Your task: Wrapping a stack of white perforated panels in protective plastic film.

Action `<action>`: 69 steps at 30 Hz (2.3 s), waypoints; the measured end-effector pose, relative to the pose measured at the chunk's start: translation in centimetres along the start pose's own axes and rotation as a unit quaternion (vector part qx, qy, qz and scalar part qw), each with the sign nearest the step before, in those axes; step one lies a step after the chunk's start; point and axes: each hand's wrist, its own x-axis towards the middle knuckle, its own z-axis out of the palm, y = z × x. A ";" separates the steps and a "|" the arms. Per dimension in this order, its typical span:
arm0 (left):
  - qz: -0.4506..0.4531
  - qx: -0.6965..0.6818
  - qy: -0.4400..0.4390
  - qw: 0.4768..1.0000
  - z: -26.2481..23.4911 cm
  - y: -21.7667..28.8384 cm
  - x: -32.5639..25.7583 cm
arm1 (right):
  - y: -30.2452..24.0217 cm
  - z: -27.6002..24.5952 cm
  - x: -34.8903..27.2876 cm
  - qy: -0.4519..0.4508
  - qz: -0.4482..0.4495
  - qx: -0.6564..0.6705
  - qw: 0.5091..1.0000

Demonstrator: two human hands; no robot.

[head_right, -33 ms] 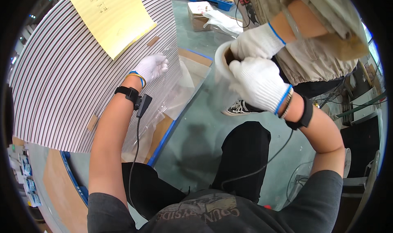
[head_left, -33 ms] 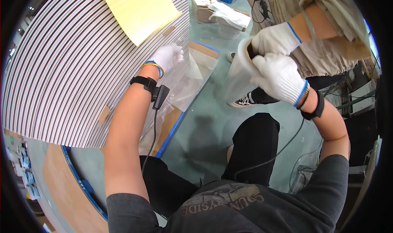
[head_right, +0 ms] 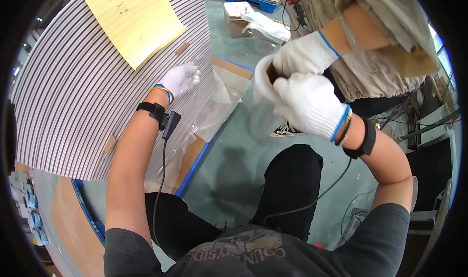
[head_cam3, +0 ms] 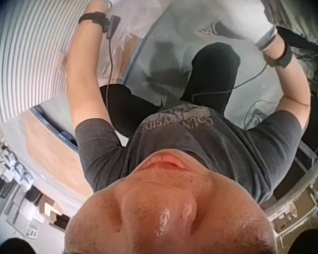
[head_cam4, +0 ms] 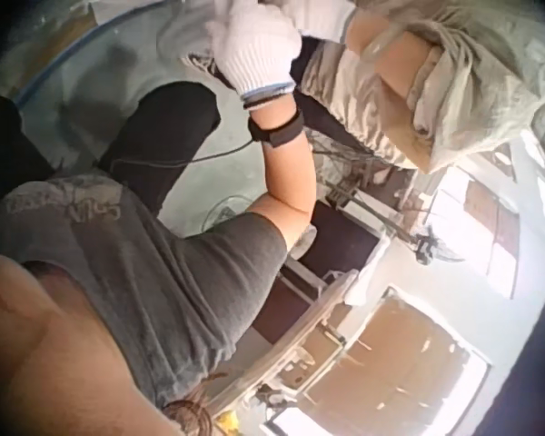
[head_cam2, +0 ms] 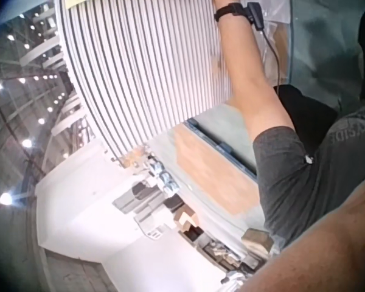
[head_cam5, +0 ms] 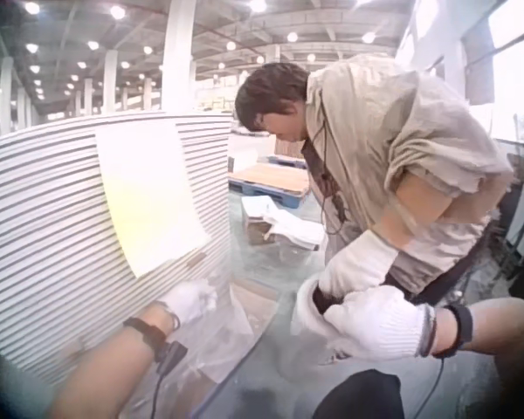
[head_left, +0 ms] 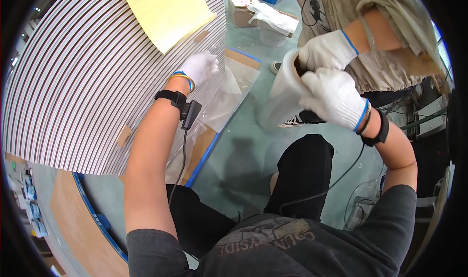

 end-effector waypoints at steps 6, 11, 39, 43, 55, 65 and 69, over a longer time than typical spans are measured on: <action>-0.012 -0.006 -0.007 1.000 -0.2 0.1 0.3 | -2.6 1.7 -2.8 0.005 -0.217 0.117 0.969; -0.009 -0.010 -0.034 0.999 -0.2 -0.4 0.9 | -5.6 7.1 -2.3 0.058 -0.308 0.190 0.930; 0.088 0.209 0.039 0.973 2.3 0.0 -3.8 | -10.0 7.7 0.8 0.187 -0.399 0.214 0.872; 0.356 0.416 0.062 0.835 5.8 -1.4 -15.0 | -9.9 8.3 0.6 0.165 -0.384 0.282 0.864; 0.484 0.737 -0.125 0.454 5.4 -6.7 -22.2 | -1.8 23.5 8.8 0.146 0.141 0.869 0.451; 0.377 0.747 -0.361 0.412 4.6 -5.6 -21.2 | -9.1 57.0 3.1 -0.433 0.174 0.506 0.726; 0.368 0.788 -0.391 0.300 5.5 -5.0 -21.6 | -12.3 55.1 0.6 -0.415 0.216 0.657 0.591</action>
